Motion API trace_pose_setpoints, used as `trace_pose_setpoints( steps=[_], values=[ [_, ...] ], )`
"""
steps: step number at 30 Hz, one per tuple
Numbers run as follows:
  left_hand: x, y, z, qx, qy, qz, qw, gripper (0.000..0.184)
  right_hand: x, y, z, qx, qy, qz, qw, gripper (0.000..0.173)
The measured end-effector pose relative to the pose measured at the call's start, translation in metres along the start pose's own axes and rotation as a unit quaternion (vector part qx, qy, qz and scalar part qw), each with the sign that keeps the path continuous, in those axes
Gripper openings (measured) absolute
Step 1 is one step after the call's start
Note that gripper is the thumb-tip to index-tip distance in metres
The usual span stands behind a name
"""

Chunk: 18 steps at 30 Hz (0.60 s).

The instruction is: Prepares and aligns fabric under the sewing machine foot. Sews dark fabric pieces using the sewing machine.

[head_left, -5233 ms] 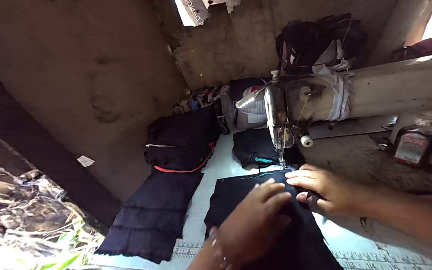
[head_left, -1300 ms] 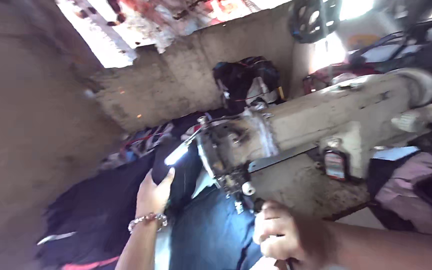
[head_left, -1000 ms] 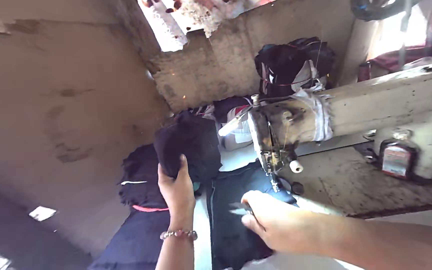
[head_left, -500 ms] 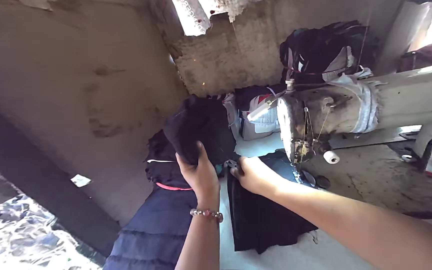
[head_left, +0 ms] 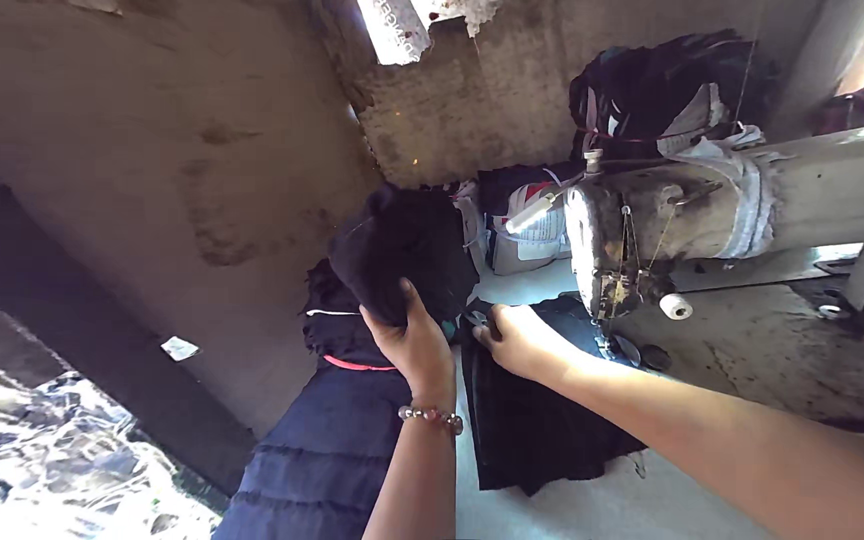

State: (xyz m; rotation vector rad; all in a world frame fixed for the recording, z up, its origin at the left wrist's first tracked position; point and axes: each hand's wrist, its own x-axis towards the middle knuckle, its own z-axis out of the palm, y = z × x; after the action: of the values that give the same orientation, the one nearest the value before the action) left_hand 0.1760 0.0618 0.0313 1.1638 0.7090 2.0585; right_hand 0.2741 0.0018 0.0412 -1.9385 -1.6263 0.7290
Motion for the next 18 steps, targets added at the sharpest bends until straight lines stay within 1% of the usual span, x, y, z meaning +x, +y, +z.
trace_pose_setpoints(
  steps=[4, 8, 11, 14, 18],
  values=[
    [-0.002, -0.001, 0.001, -0.017, 0.001, 0.008, 1.000, 0.038, 0.002, -0.004, 0.002, -0.017, 0.006, 0.003, 1.000, 0.032],
    [0.000, -0.002, 0.000, -0.019, 0.008, 0.015, 1.000, 0.038, -0.012, -0.005, -0.003, -0.064, -0.024, 0.006, 0.998, 0.031],
    [0.001, -0.002, -0.001, -0.016, 0.007, 0.011, 1.000, 0.038, -0.021, -0.007, -0.008, -0.081, -0.018, 0.001, 0.997, 0.034],
    [0.000, -0.004, -0.001, -0.021, 0.003, 0.021, 1.000, 0.039, -0.019, -0.009, -0.009, -0.075, -0.003, -0.003, 0.997, 0.034],
    [0.000, -0.004, -0.002, -0.021, 0.010, 0.026, 0.999, 0.042, -0.009, -0.013, -0.007, -0.086, -0.006, -0.001, 0.996, 0.032]
  ],
)
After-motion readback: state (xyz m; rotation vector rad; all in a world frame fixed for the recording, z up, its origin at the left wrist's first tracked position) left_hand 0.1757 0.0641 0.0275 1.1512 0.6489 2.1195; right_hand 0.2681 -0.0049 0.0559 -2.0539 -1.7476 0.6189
